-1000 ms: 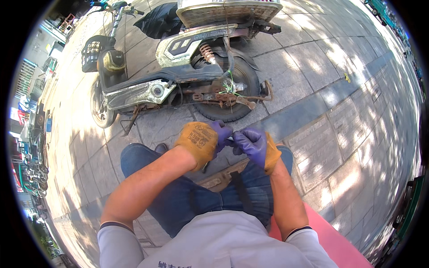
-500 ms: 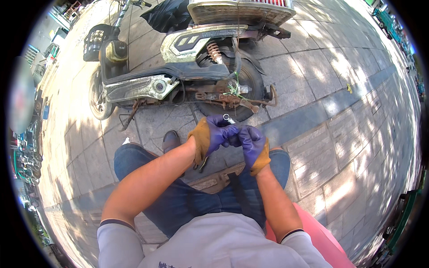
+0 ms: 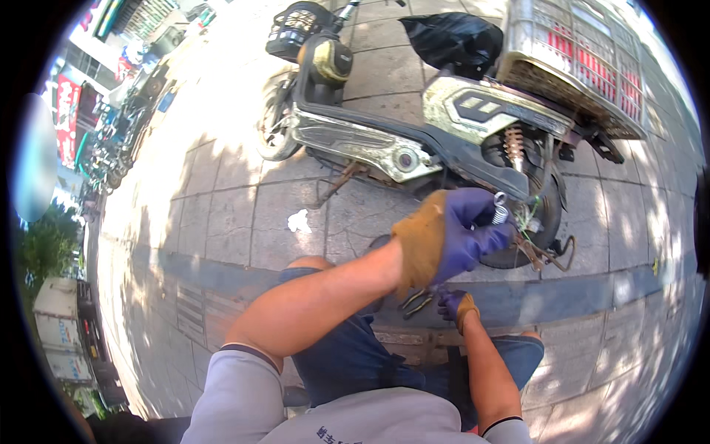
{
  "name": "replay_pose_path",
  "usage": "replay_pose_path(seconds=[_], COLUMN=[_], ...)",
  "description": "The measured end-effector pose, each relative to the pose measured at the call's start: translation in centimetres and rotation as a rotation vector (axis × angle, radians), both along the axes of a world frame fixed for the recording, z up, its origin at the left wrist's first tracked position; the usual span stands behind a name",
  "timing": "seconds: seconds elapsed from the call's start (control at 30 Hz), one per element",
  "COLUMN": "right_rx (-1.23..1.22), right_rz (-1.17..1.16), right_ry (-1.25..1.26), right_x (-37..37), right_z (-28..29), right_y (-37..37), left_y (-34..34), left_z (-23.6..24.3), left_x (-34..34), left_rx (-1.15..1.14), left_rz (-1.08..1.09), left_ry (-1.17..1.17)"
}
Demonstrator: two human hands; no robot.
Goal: The person retrieves a wrench and a spring from a workshop shelf and proceeds to repair the rear suspension of a scooter. They use the wrench to adjust the spring assembly on the scooter's rear wheel while kneeling on the sidewalk.
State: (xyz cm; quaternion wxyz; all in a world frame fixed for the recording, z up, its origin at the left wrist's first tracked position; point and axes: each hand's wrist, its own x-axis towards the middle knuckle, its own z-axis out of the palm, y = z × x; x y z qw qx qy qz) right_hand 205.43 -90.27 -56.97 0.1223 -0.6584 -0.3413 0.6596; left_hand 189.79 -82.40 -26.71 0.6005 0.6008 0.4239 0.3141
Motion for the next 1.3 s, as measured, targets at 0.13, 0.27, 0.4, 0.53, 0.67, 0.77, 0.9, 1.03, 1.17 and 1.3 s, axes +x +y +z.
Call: replay_pose_path(seconds=[0.13, 0.27, 0.4, 0.53, 0.67, 0.77, 0.9, 1.03, 1.17, 1.3], right_rx=[0.198, 0.345, 0.386, 0.388, 0.371, 0.308, 0.154, 0.064, -0.041, -0.216], right_rz=[0.368, 0.723, 0.861, 0.911, 0.874, 0.924, 0.927, 0.862, 0.648, 0.155], right_ry=[-0.222, -0.501, -0.721, -0.807, -0.841, -0.813, -0.822, -0.766, -0.691, -0.224], right_x=[-3.8, -7.7, -6.9, -6.6, -4.4, -4.3, -6.4, -7.0, -5.5, -5.1], right_z=[-4.9, -8.2, -9.8, -10.6, -11.1, -12.0, -12.6, -13.1, -13.3, -11.8], right_y=[3.6, 4.8, 7.1, 7.2, 5.4, 0.7, -3.1, -5.7, -5.1, -3.8], left_y=[-0.9, -5.3, -6.3, -6.5, -4.3, -2.5, -3.5, -2.3, -1.4, 0.2], left_z=[1.0, -3.1, -7.6, -3.7, -3.2, 0.0, -0.6, 0.3, -0.9, -1.8], left_x=[-2.2, -5.3, -5.5, -7.5, -7.0, -6.5, -7.4, -5.6, -2.8, -1.7], left_rx=[0.233, 0.237, 0.282, 0.127, 0.233, 0.097, 0.135, 0.058, 0.011, 0.071], left_rz=[0.015, 0.366, 0.522, 0.326, 0.233, 0.006, 0.164, 0.138, 0.220, 0.213], left_ry=[0.095, 0.287, 0.337, 0.533, 0.686, 0.518, 0.269, 0.390, 0.237, 0.117])
